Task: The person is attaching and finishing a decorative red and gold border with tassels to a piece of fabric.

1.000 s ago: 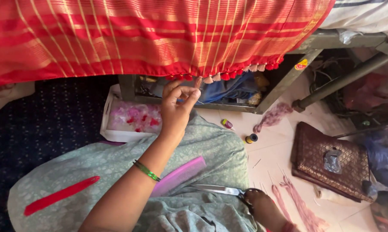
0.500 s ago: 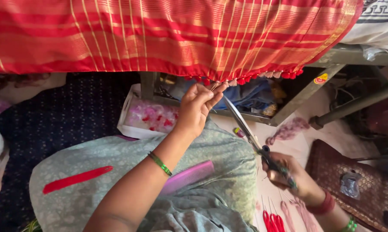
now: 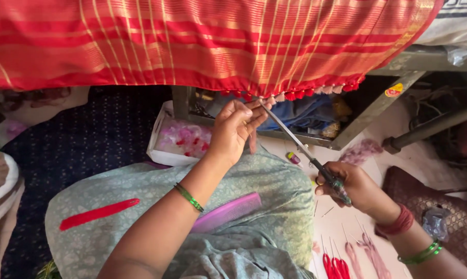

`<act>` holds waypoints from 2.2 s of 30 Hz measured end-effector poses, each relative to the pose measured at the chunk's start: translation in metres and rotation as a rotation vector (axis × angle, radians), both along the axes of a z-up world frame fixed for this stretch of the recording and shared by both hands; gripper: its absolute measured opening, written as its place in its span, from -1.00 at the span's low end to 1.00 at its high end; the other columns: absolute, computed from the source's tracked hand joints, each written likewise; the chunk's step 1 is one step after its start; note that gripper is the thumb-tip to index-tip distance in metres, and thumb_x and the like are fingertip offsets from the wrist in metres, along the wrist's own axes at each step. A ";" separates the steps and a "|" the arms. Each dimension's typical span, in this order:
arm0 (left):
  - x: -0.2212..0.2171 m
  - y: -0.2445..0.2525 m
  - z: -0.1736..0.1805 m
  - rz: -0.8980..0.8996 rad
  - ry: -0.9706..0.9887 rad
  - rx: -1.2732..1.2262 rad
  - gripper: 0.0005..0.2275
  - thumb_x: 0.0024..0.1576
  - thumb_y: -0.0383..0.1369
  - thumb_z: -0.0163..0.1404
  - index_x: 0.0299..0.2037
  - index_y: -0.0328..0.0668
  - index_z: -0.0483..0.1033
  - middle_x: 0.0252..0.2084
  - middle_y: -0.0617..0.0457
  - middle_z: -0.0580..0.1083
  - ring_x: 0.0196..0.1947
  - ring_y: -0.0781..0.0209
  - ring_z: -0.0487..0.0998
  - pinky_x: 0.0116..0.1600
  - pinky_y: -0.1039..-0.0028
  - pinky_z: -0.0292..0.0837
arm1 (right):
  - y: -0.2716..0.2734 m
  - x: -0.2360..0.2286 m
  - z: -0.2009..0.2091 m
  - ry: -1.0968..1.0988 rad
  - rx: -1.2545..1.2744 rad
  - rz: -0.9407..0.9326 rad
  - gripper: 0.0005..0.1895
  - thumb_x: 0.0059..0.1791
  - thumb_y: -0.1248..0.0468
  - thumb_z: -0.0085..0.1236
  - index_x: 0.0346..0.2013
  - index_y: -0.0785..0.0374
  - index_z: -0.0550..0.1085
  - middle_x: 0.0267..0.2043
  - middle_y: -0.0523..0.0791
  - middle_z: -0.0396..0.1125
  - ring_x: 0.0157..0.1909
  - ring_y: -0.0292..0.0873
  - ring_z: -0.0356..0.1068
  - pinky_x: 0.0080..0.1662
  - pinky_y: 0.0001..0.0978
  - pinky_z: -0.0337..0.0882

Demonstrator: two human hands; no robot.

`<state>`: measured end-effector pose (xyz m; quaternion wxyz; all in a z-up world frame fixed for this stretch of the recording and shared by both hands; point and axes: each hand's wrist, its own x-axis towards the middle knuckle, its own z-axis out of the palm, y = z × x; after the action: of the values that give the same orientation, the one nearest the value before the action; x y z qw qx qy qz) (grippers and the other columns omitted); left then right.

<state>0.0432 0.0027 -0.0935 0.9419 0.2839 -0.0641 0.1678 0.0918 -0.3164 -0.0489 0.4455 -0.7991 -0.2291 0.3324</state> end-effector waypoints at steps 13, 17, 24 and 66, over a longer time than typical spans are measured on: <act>0.025 0.027 0.039 0.389 0.132 0.920 -0.85 0.20 -0.35 0.13 -0.24 -0.31 0.65 -0.29 0.06 0.65 -0.25 0.27 0.61 -0.03 0.46 0.48 | -0.030 0.030 0.040 -0.760 -0.219 0.045 -0.48 -0.35 0.13 0.55 -0.28 0.38 0.53 -0.55 -0.11 0.21 -0.47 -0.26 0.14 -0.42 -0.32 0.26; 0.043 0.020 -0.007 0.351 -0.072 0.799 -0.83 0.24 -0.33 0.07 -0.19 -0.32 0.59 -0.22 0.09 0.65 -0.16 0.33 0.65 0.04 0.51 0.52 | -0.024 0.036 0.055 -0.691 -0.190 0.053 -0.45 -0.33 0.11 0.53 -0.23 0.37 0.51 -0.53 -0.05 0.23 -0.44 -0.27 0.13 -0.42 -0.30 0.28; 0.024 0.007 -0.016 0.293 0.146 0.784 -0.75 0.38 -0.33 -0.01 -0.12 -0.40 0.67 -0.37 -0.06 0.57 -0.38 0.24 0.45 -0.20 0.44 0.31 | -0.004 0.064 0.057 -0.888 -0.275 0.233 -0.48 -0.31 0.24 0.37 -0.11 0.36 0.51 -0.30 0.13 0.46 -0.28 0.12 0.45 -0.19 -0.16 0.43; -0.276 0.052 -0.110 -0.087 0.624 0.334 -0.78 0.24 -0.42 -0.04 -0.13 -0.48 0.61 -0.21 -0.11 0.63 -0.29 0.14 0.63 -0.05 0.28 0.63 | 0.214 -0.038 -0.115 -0.769 0.116 0.646 -0.72 -0.10 0.39 0.19 -0.10 0.22 0.60 -0.12 -0.05 0.47 -0.19 0.02 0.49 -0.14 -0.23 0.50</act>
<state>-0.2329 0.0542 -0.2031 0.8628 0.4688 0.1883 0.0199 0.0542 -0.1028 -0.1643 0.2469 -0.7257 -0.6305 0.1217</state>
